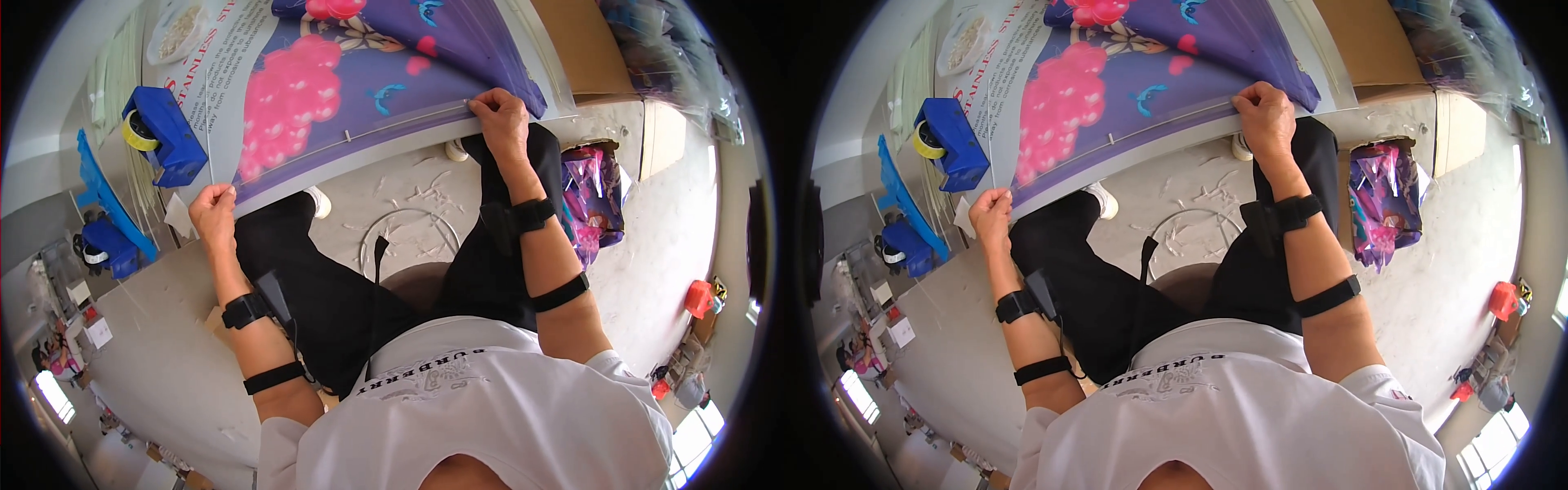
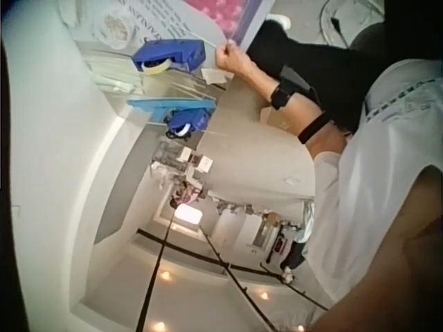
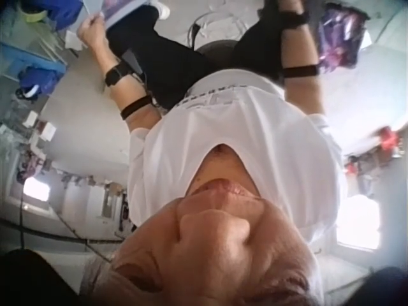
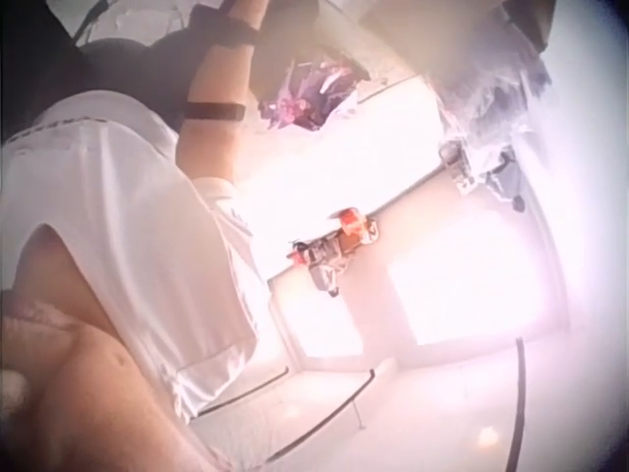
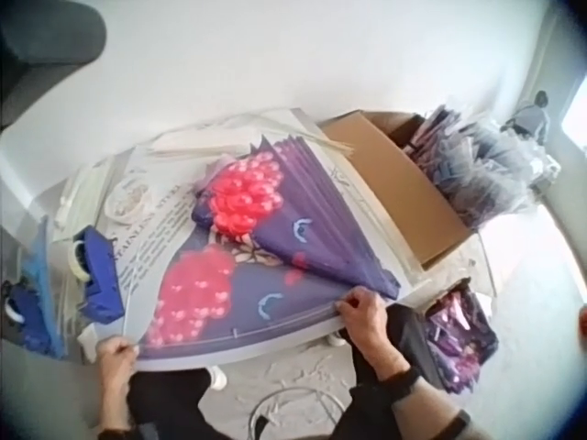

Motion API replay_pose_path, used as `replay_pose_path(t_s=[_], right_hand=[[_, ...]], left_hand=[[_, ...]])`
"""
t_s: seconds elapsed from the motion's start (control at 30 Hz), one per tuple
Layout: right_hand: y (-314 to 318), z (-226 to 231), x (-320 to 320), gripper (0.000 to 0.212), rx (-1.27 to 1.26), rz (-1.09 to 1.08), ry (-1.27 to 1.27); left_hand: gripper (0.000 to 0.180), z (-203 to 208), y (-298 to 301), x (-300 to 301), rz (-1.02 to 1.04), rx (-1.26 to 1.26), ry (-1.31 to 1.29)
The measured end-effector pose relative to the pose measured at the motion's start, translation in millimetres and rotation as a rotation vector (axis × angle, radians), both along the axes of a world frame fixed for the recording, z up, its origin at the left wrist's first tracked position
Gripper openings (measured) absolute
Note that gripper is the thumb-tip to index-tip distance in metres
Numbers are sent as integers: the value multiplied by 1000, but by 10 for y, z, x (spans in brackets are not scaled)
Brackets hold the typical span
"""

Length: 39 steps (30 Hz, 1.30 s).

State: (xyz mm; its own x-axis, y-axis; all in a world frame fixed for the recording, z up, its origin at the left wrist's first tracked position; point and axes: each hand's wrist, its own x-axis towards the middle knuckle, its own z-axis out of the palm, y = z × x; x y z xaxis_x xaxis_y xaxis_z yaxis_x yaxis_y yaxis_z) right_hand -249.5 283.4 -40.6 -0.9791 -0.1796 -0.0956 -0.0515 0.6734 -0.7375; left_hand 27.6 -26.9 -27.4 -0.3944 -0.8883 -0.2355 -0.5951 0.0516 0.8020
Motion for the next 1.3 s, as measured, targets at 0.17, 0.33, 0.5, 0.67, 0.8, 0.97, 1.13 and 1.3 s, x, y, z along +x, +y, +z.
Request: replay_pose_path(t_s=[0.17,0.33,0.5,0.67,0.8,0.97,1.13,1.3], right_hand=[[-11,24,3,15,44,-10,-7],[-51,34,24,15,84,6,14],[-74,-5,47,14,105,33,71],[27,-96,-53,16,105,59,108],[-7,-70,-45,17,120,61,79],[32,-44,-70,19,132,67,107],[-63,-26,-4,17,124,44,81],[-61,27,11,16,149,20,60]], left_hand=[[8,-2,-10,4,-3,8,-3],[8,-37,-32,44,0,23,15],[8,-77,-78,136,-8,25,65],[6,-62,-4,-18,-1,40,18],[7,-33,16,-46,31,33,-54],[8,-188,-50,-30,-3,-12,-35],[9,-184,-95,45,-19,-12,21],[8,-104,-30,-47,7,37,-28]])
